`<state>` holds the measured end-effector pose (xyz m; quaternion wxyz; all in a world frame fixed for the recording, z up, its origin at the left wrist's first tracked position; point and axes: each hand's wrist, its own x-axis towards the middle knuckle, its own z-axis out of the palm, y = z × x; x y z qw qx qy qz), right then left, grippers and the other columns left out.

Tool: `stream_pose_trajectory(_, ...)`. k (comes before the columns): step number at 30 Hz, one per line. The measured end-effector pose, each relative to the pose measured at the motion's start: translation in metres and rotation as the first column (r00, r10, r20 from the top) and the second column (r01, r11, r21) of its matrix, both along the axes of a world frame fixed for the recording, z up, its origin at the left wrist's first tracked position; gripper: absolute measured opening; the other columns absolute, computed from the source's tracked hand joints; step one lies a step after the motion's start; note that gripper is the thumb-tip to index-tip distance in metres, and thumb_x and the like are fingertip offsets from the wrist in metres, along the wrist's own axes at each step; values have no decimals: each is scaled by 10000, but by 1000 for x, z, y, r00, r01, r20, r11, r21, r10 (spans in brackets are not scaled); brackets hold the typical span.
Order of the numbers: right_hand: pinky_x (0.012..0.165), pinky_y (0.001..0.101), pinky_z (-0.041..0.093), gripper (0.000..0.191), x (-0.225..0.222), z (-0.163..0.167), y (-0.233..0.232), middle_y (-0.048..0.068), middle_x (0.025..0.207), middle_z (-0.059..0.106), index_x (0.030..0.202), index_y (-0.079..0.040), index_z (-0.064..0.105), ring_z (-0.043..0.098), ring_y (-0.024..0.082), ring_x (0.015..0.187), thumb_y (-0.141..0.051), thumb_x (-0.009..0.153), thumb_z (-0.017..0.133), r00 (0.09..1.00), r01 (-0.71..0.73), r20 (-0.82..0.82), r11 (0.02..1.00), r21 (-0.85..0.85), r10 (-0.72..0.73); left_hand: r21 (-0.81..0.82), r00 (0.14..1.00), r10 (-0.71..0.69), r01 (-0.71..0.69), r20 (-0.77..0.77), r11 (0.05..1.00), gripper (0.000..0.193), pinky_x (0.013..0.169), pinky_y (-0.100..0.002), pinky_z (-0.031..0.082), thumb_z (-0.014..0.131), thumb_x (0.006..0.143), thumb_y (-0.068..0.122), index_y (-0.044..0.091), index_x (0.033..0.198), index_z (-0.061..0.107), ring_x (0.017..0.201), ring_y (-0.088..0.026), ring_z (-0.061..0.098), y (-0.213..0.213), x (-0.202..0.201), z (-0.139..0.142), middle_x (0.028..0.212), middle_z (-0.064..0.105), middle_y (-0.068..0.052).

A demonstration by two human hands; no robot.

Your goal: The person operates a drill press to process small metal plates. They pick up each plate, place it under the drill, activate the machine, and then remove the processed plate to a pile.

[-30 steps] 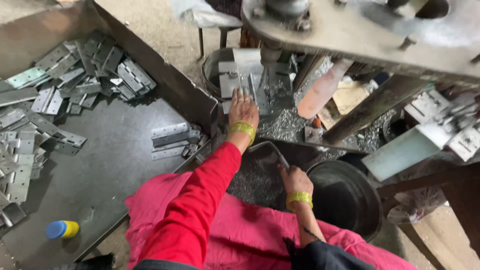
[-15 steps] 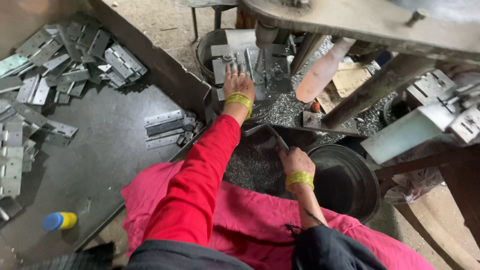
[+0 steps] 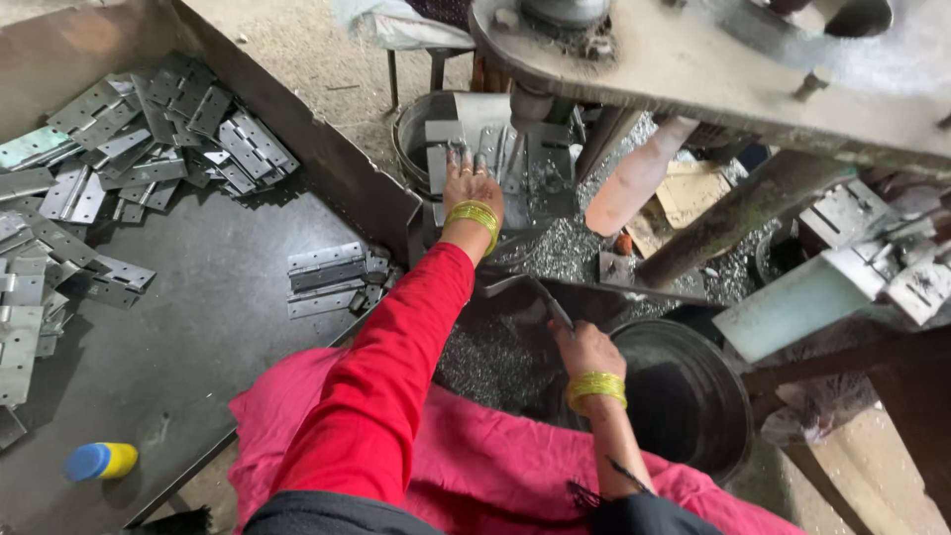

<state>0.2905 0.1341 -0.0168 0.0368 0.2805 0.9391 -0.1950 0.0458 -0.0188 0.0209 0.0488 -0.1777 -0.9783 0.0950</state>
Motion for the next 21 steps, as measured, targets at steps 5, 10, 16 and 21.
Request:
stream_pose_trajectory(5,864,518,555,640,-11,9,3,241,1038,741,998,-63,758,706,431,1025,-666,934,555,999,-41,30,993,113,38,-33,985,61,-57,164,998,539,1218,-623,-14,301,1046,278,101,1540,425,1561,-379,126,8,-15,27,1695,195,-105)
stream_pose_trajectory(10,866,533,534,593,10,-31,-4,247,1016,739,1024,-99,750,685,445,1021,-643,927,535,1000,-5,-6,998,-69,4,64,991,106,-111,80,992,538,1216,-611,-13,292,1043,265,77,1532,415,1558,-373,121,15,-21,27,1682,206,-104)
stream_pose_trajectory(16,904,539,522,586,12,-30,5,256,1082,721,1071,-103,754,667,444,1078,-626,958,518,997,-73,3,997,-35,73,180,997,42,-51,57,982,490,1284,-575,100,471,1020,172,54,1493,528,1526,-365,310,-6,20,36,1594,436,-155)
stream_pose_trajectory(21,837,521,558,550,24,6,-1,206,1057,758,1107,-87,722,724,413,996,-611,1001,592,996,-37,-64,947,320,61,390,757,-220,534,-615,750,492,1132,-482,354,678,739,221,8,1181,711,1292,-306,563,-73,109,18,1280,678,-135)
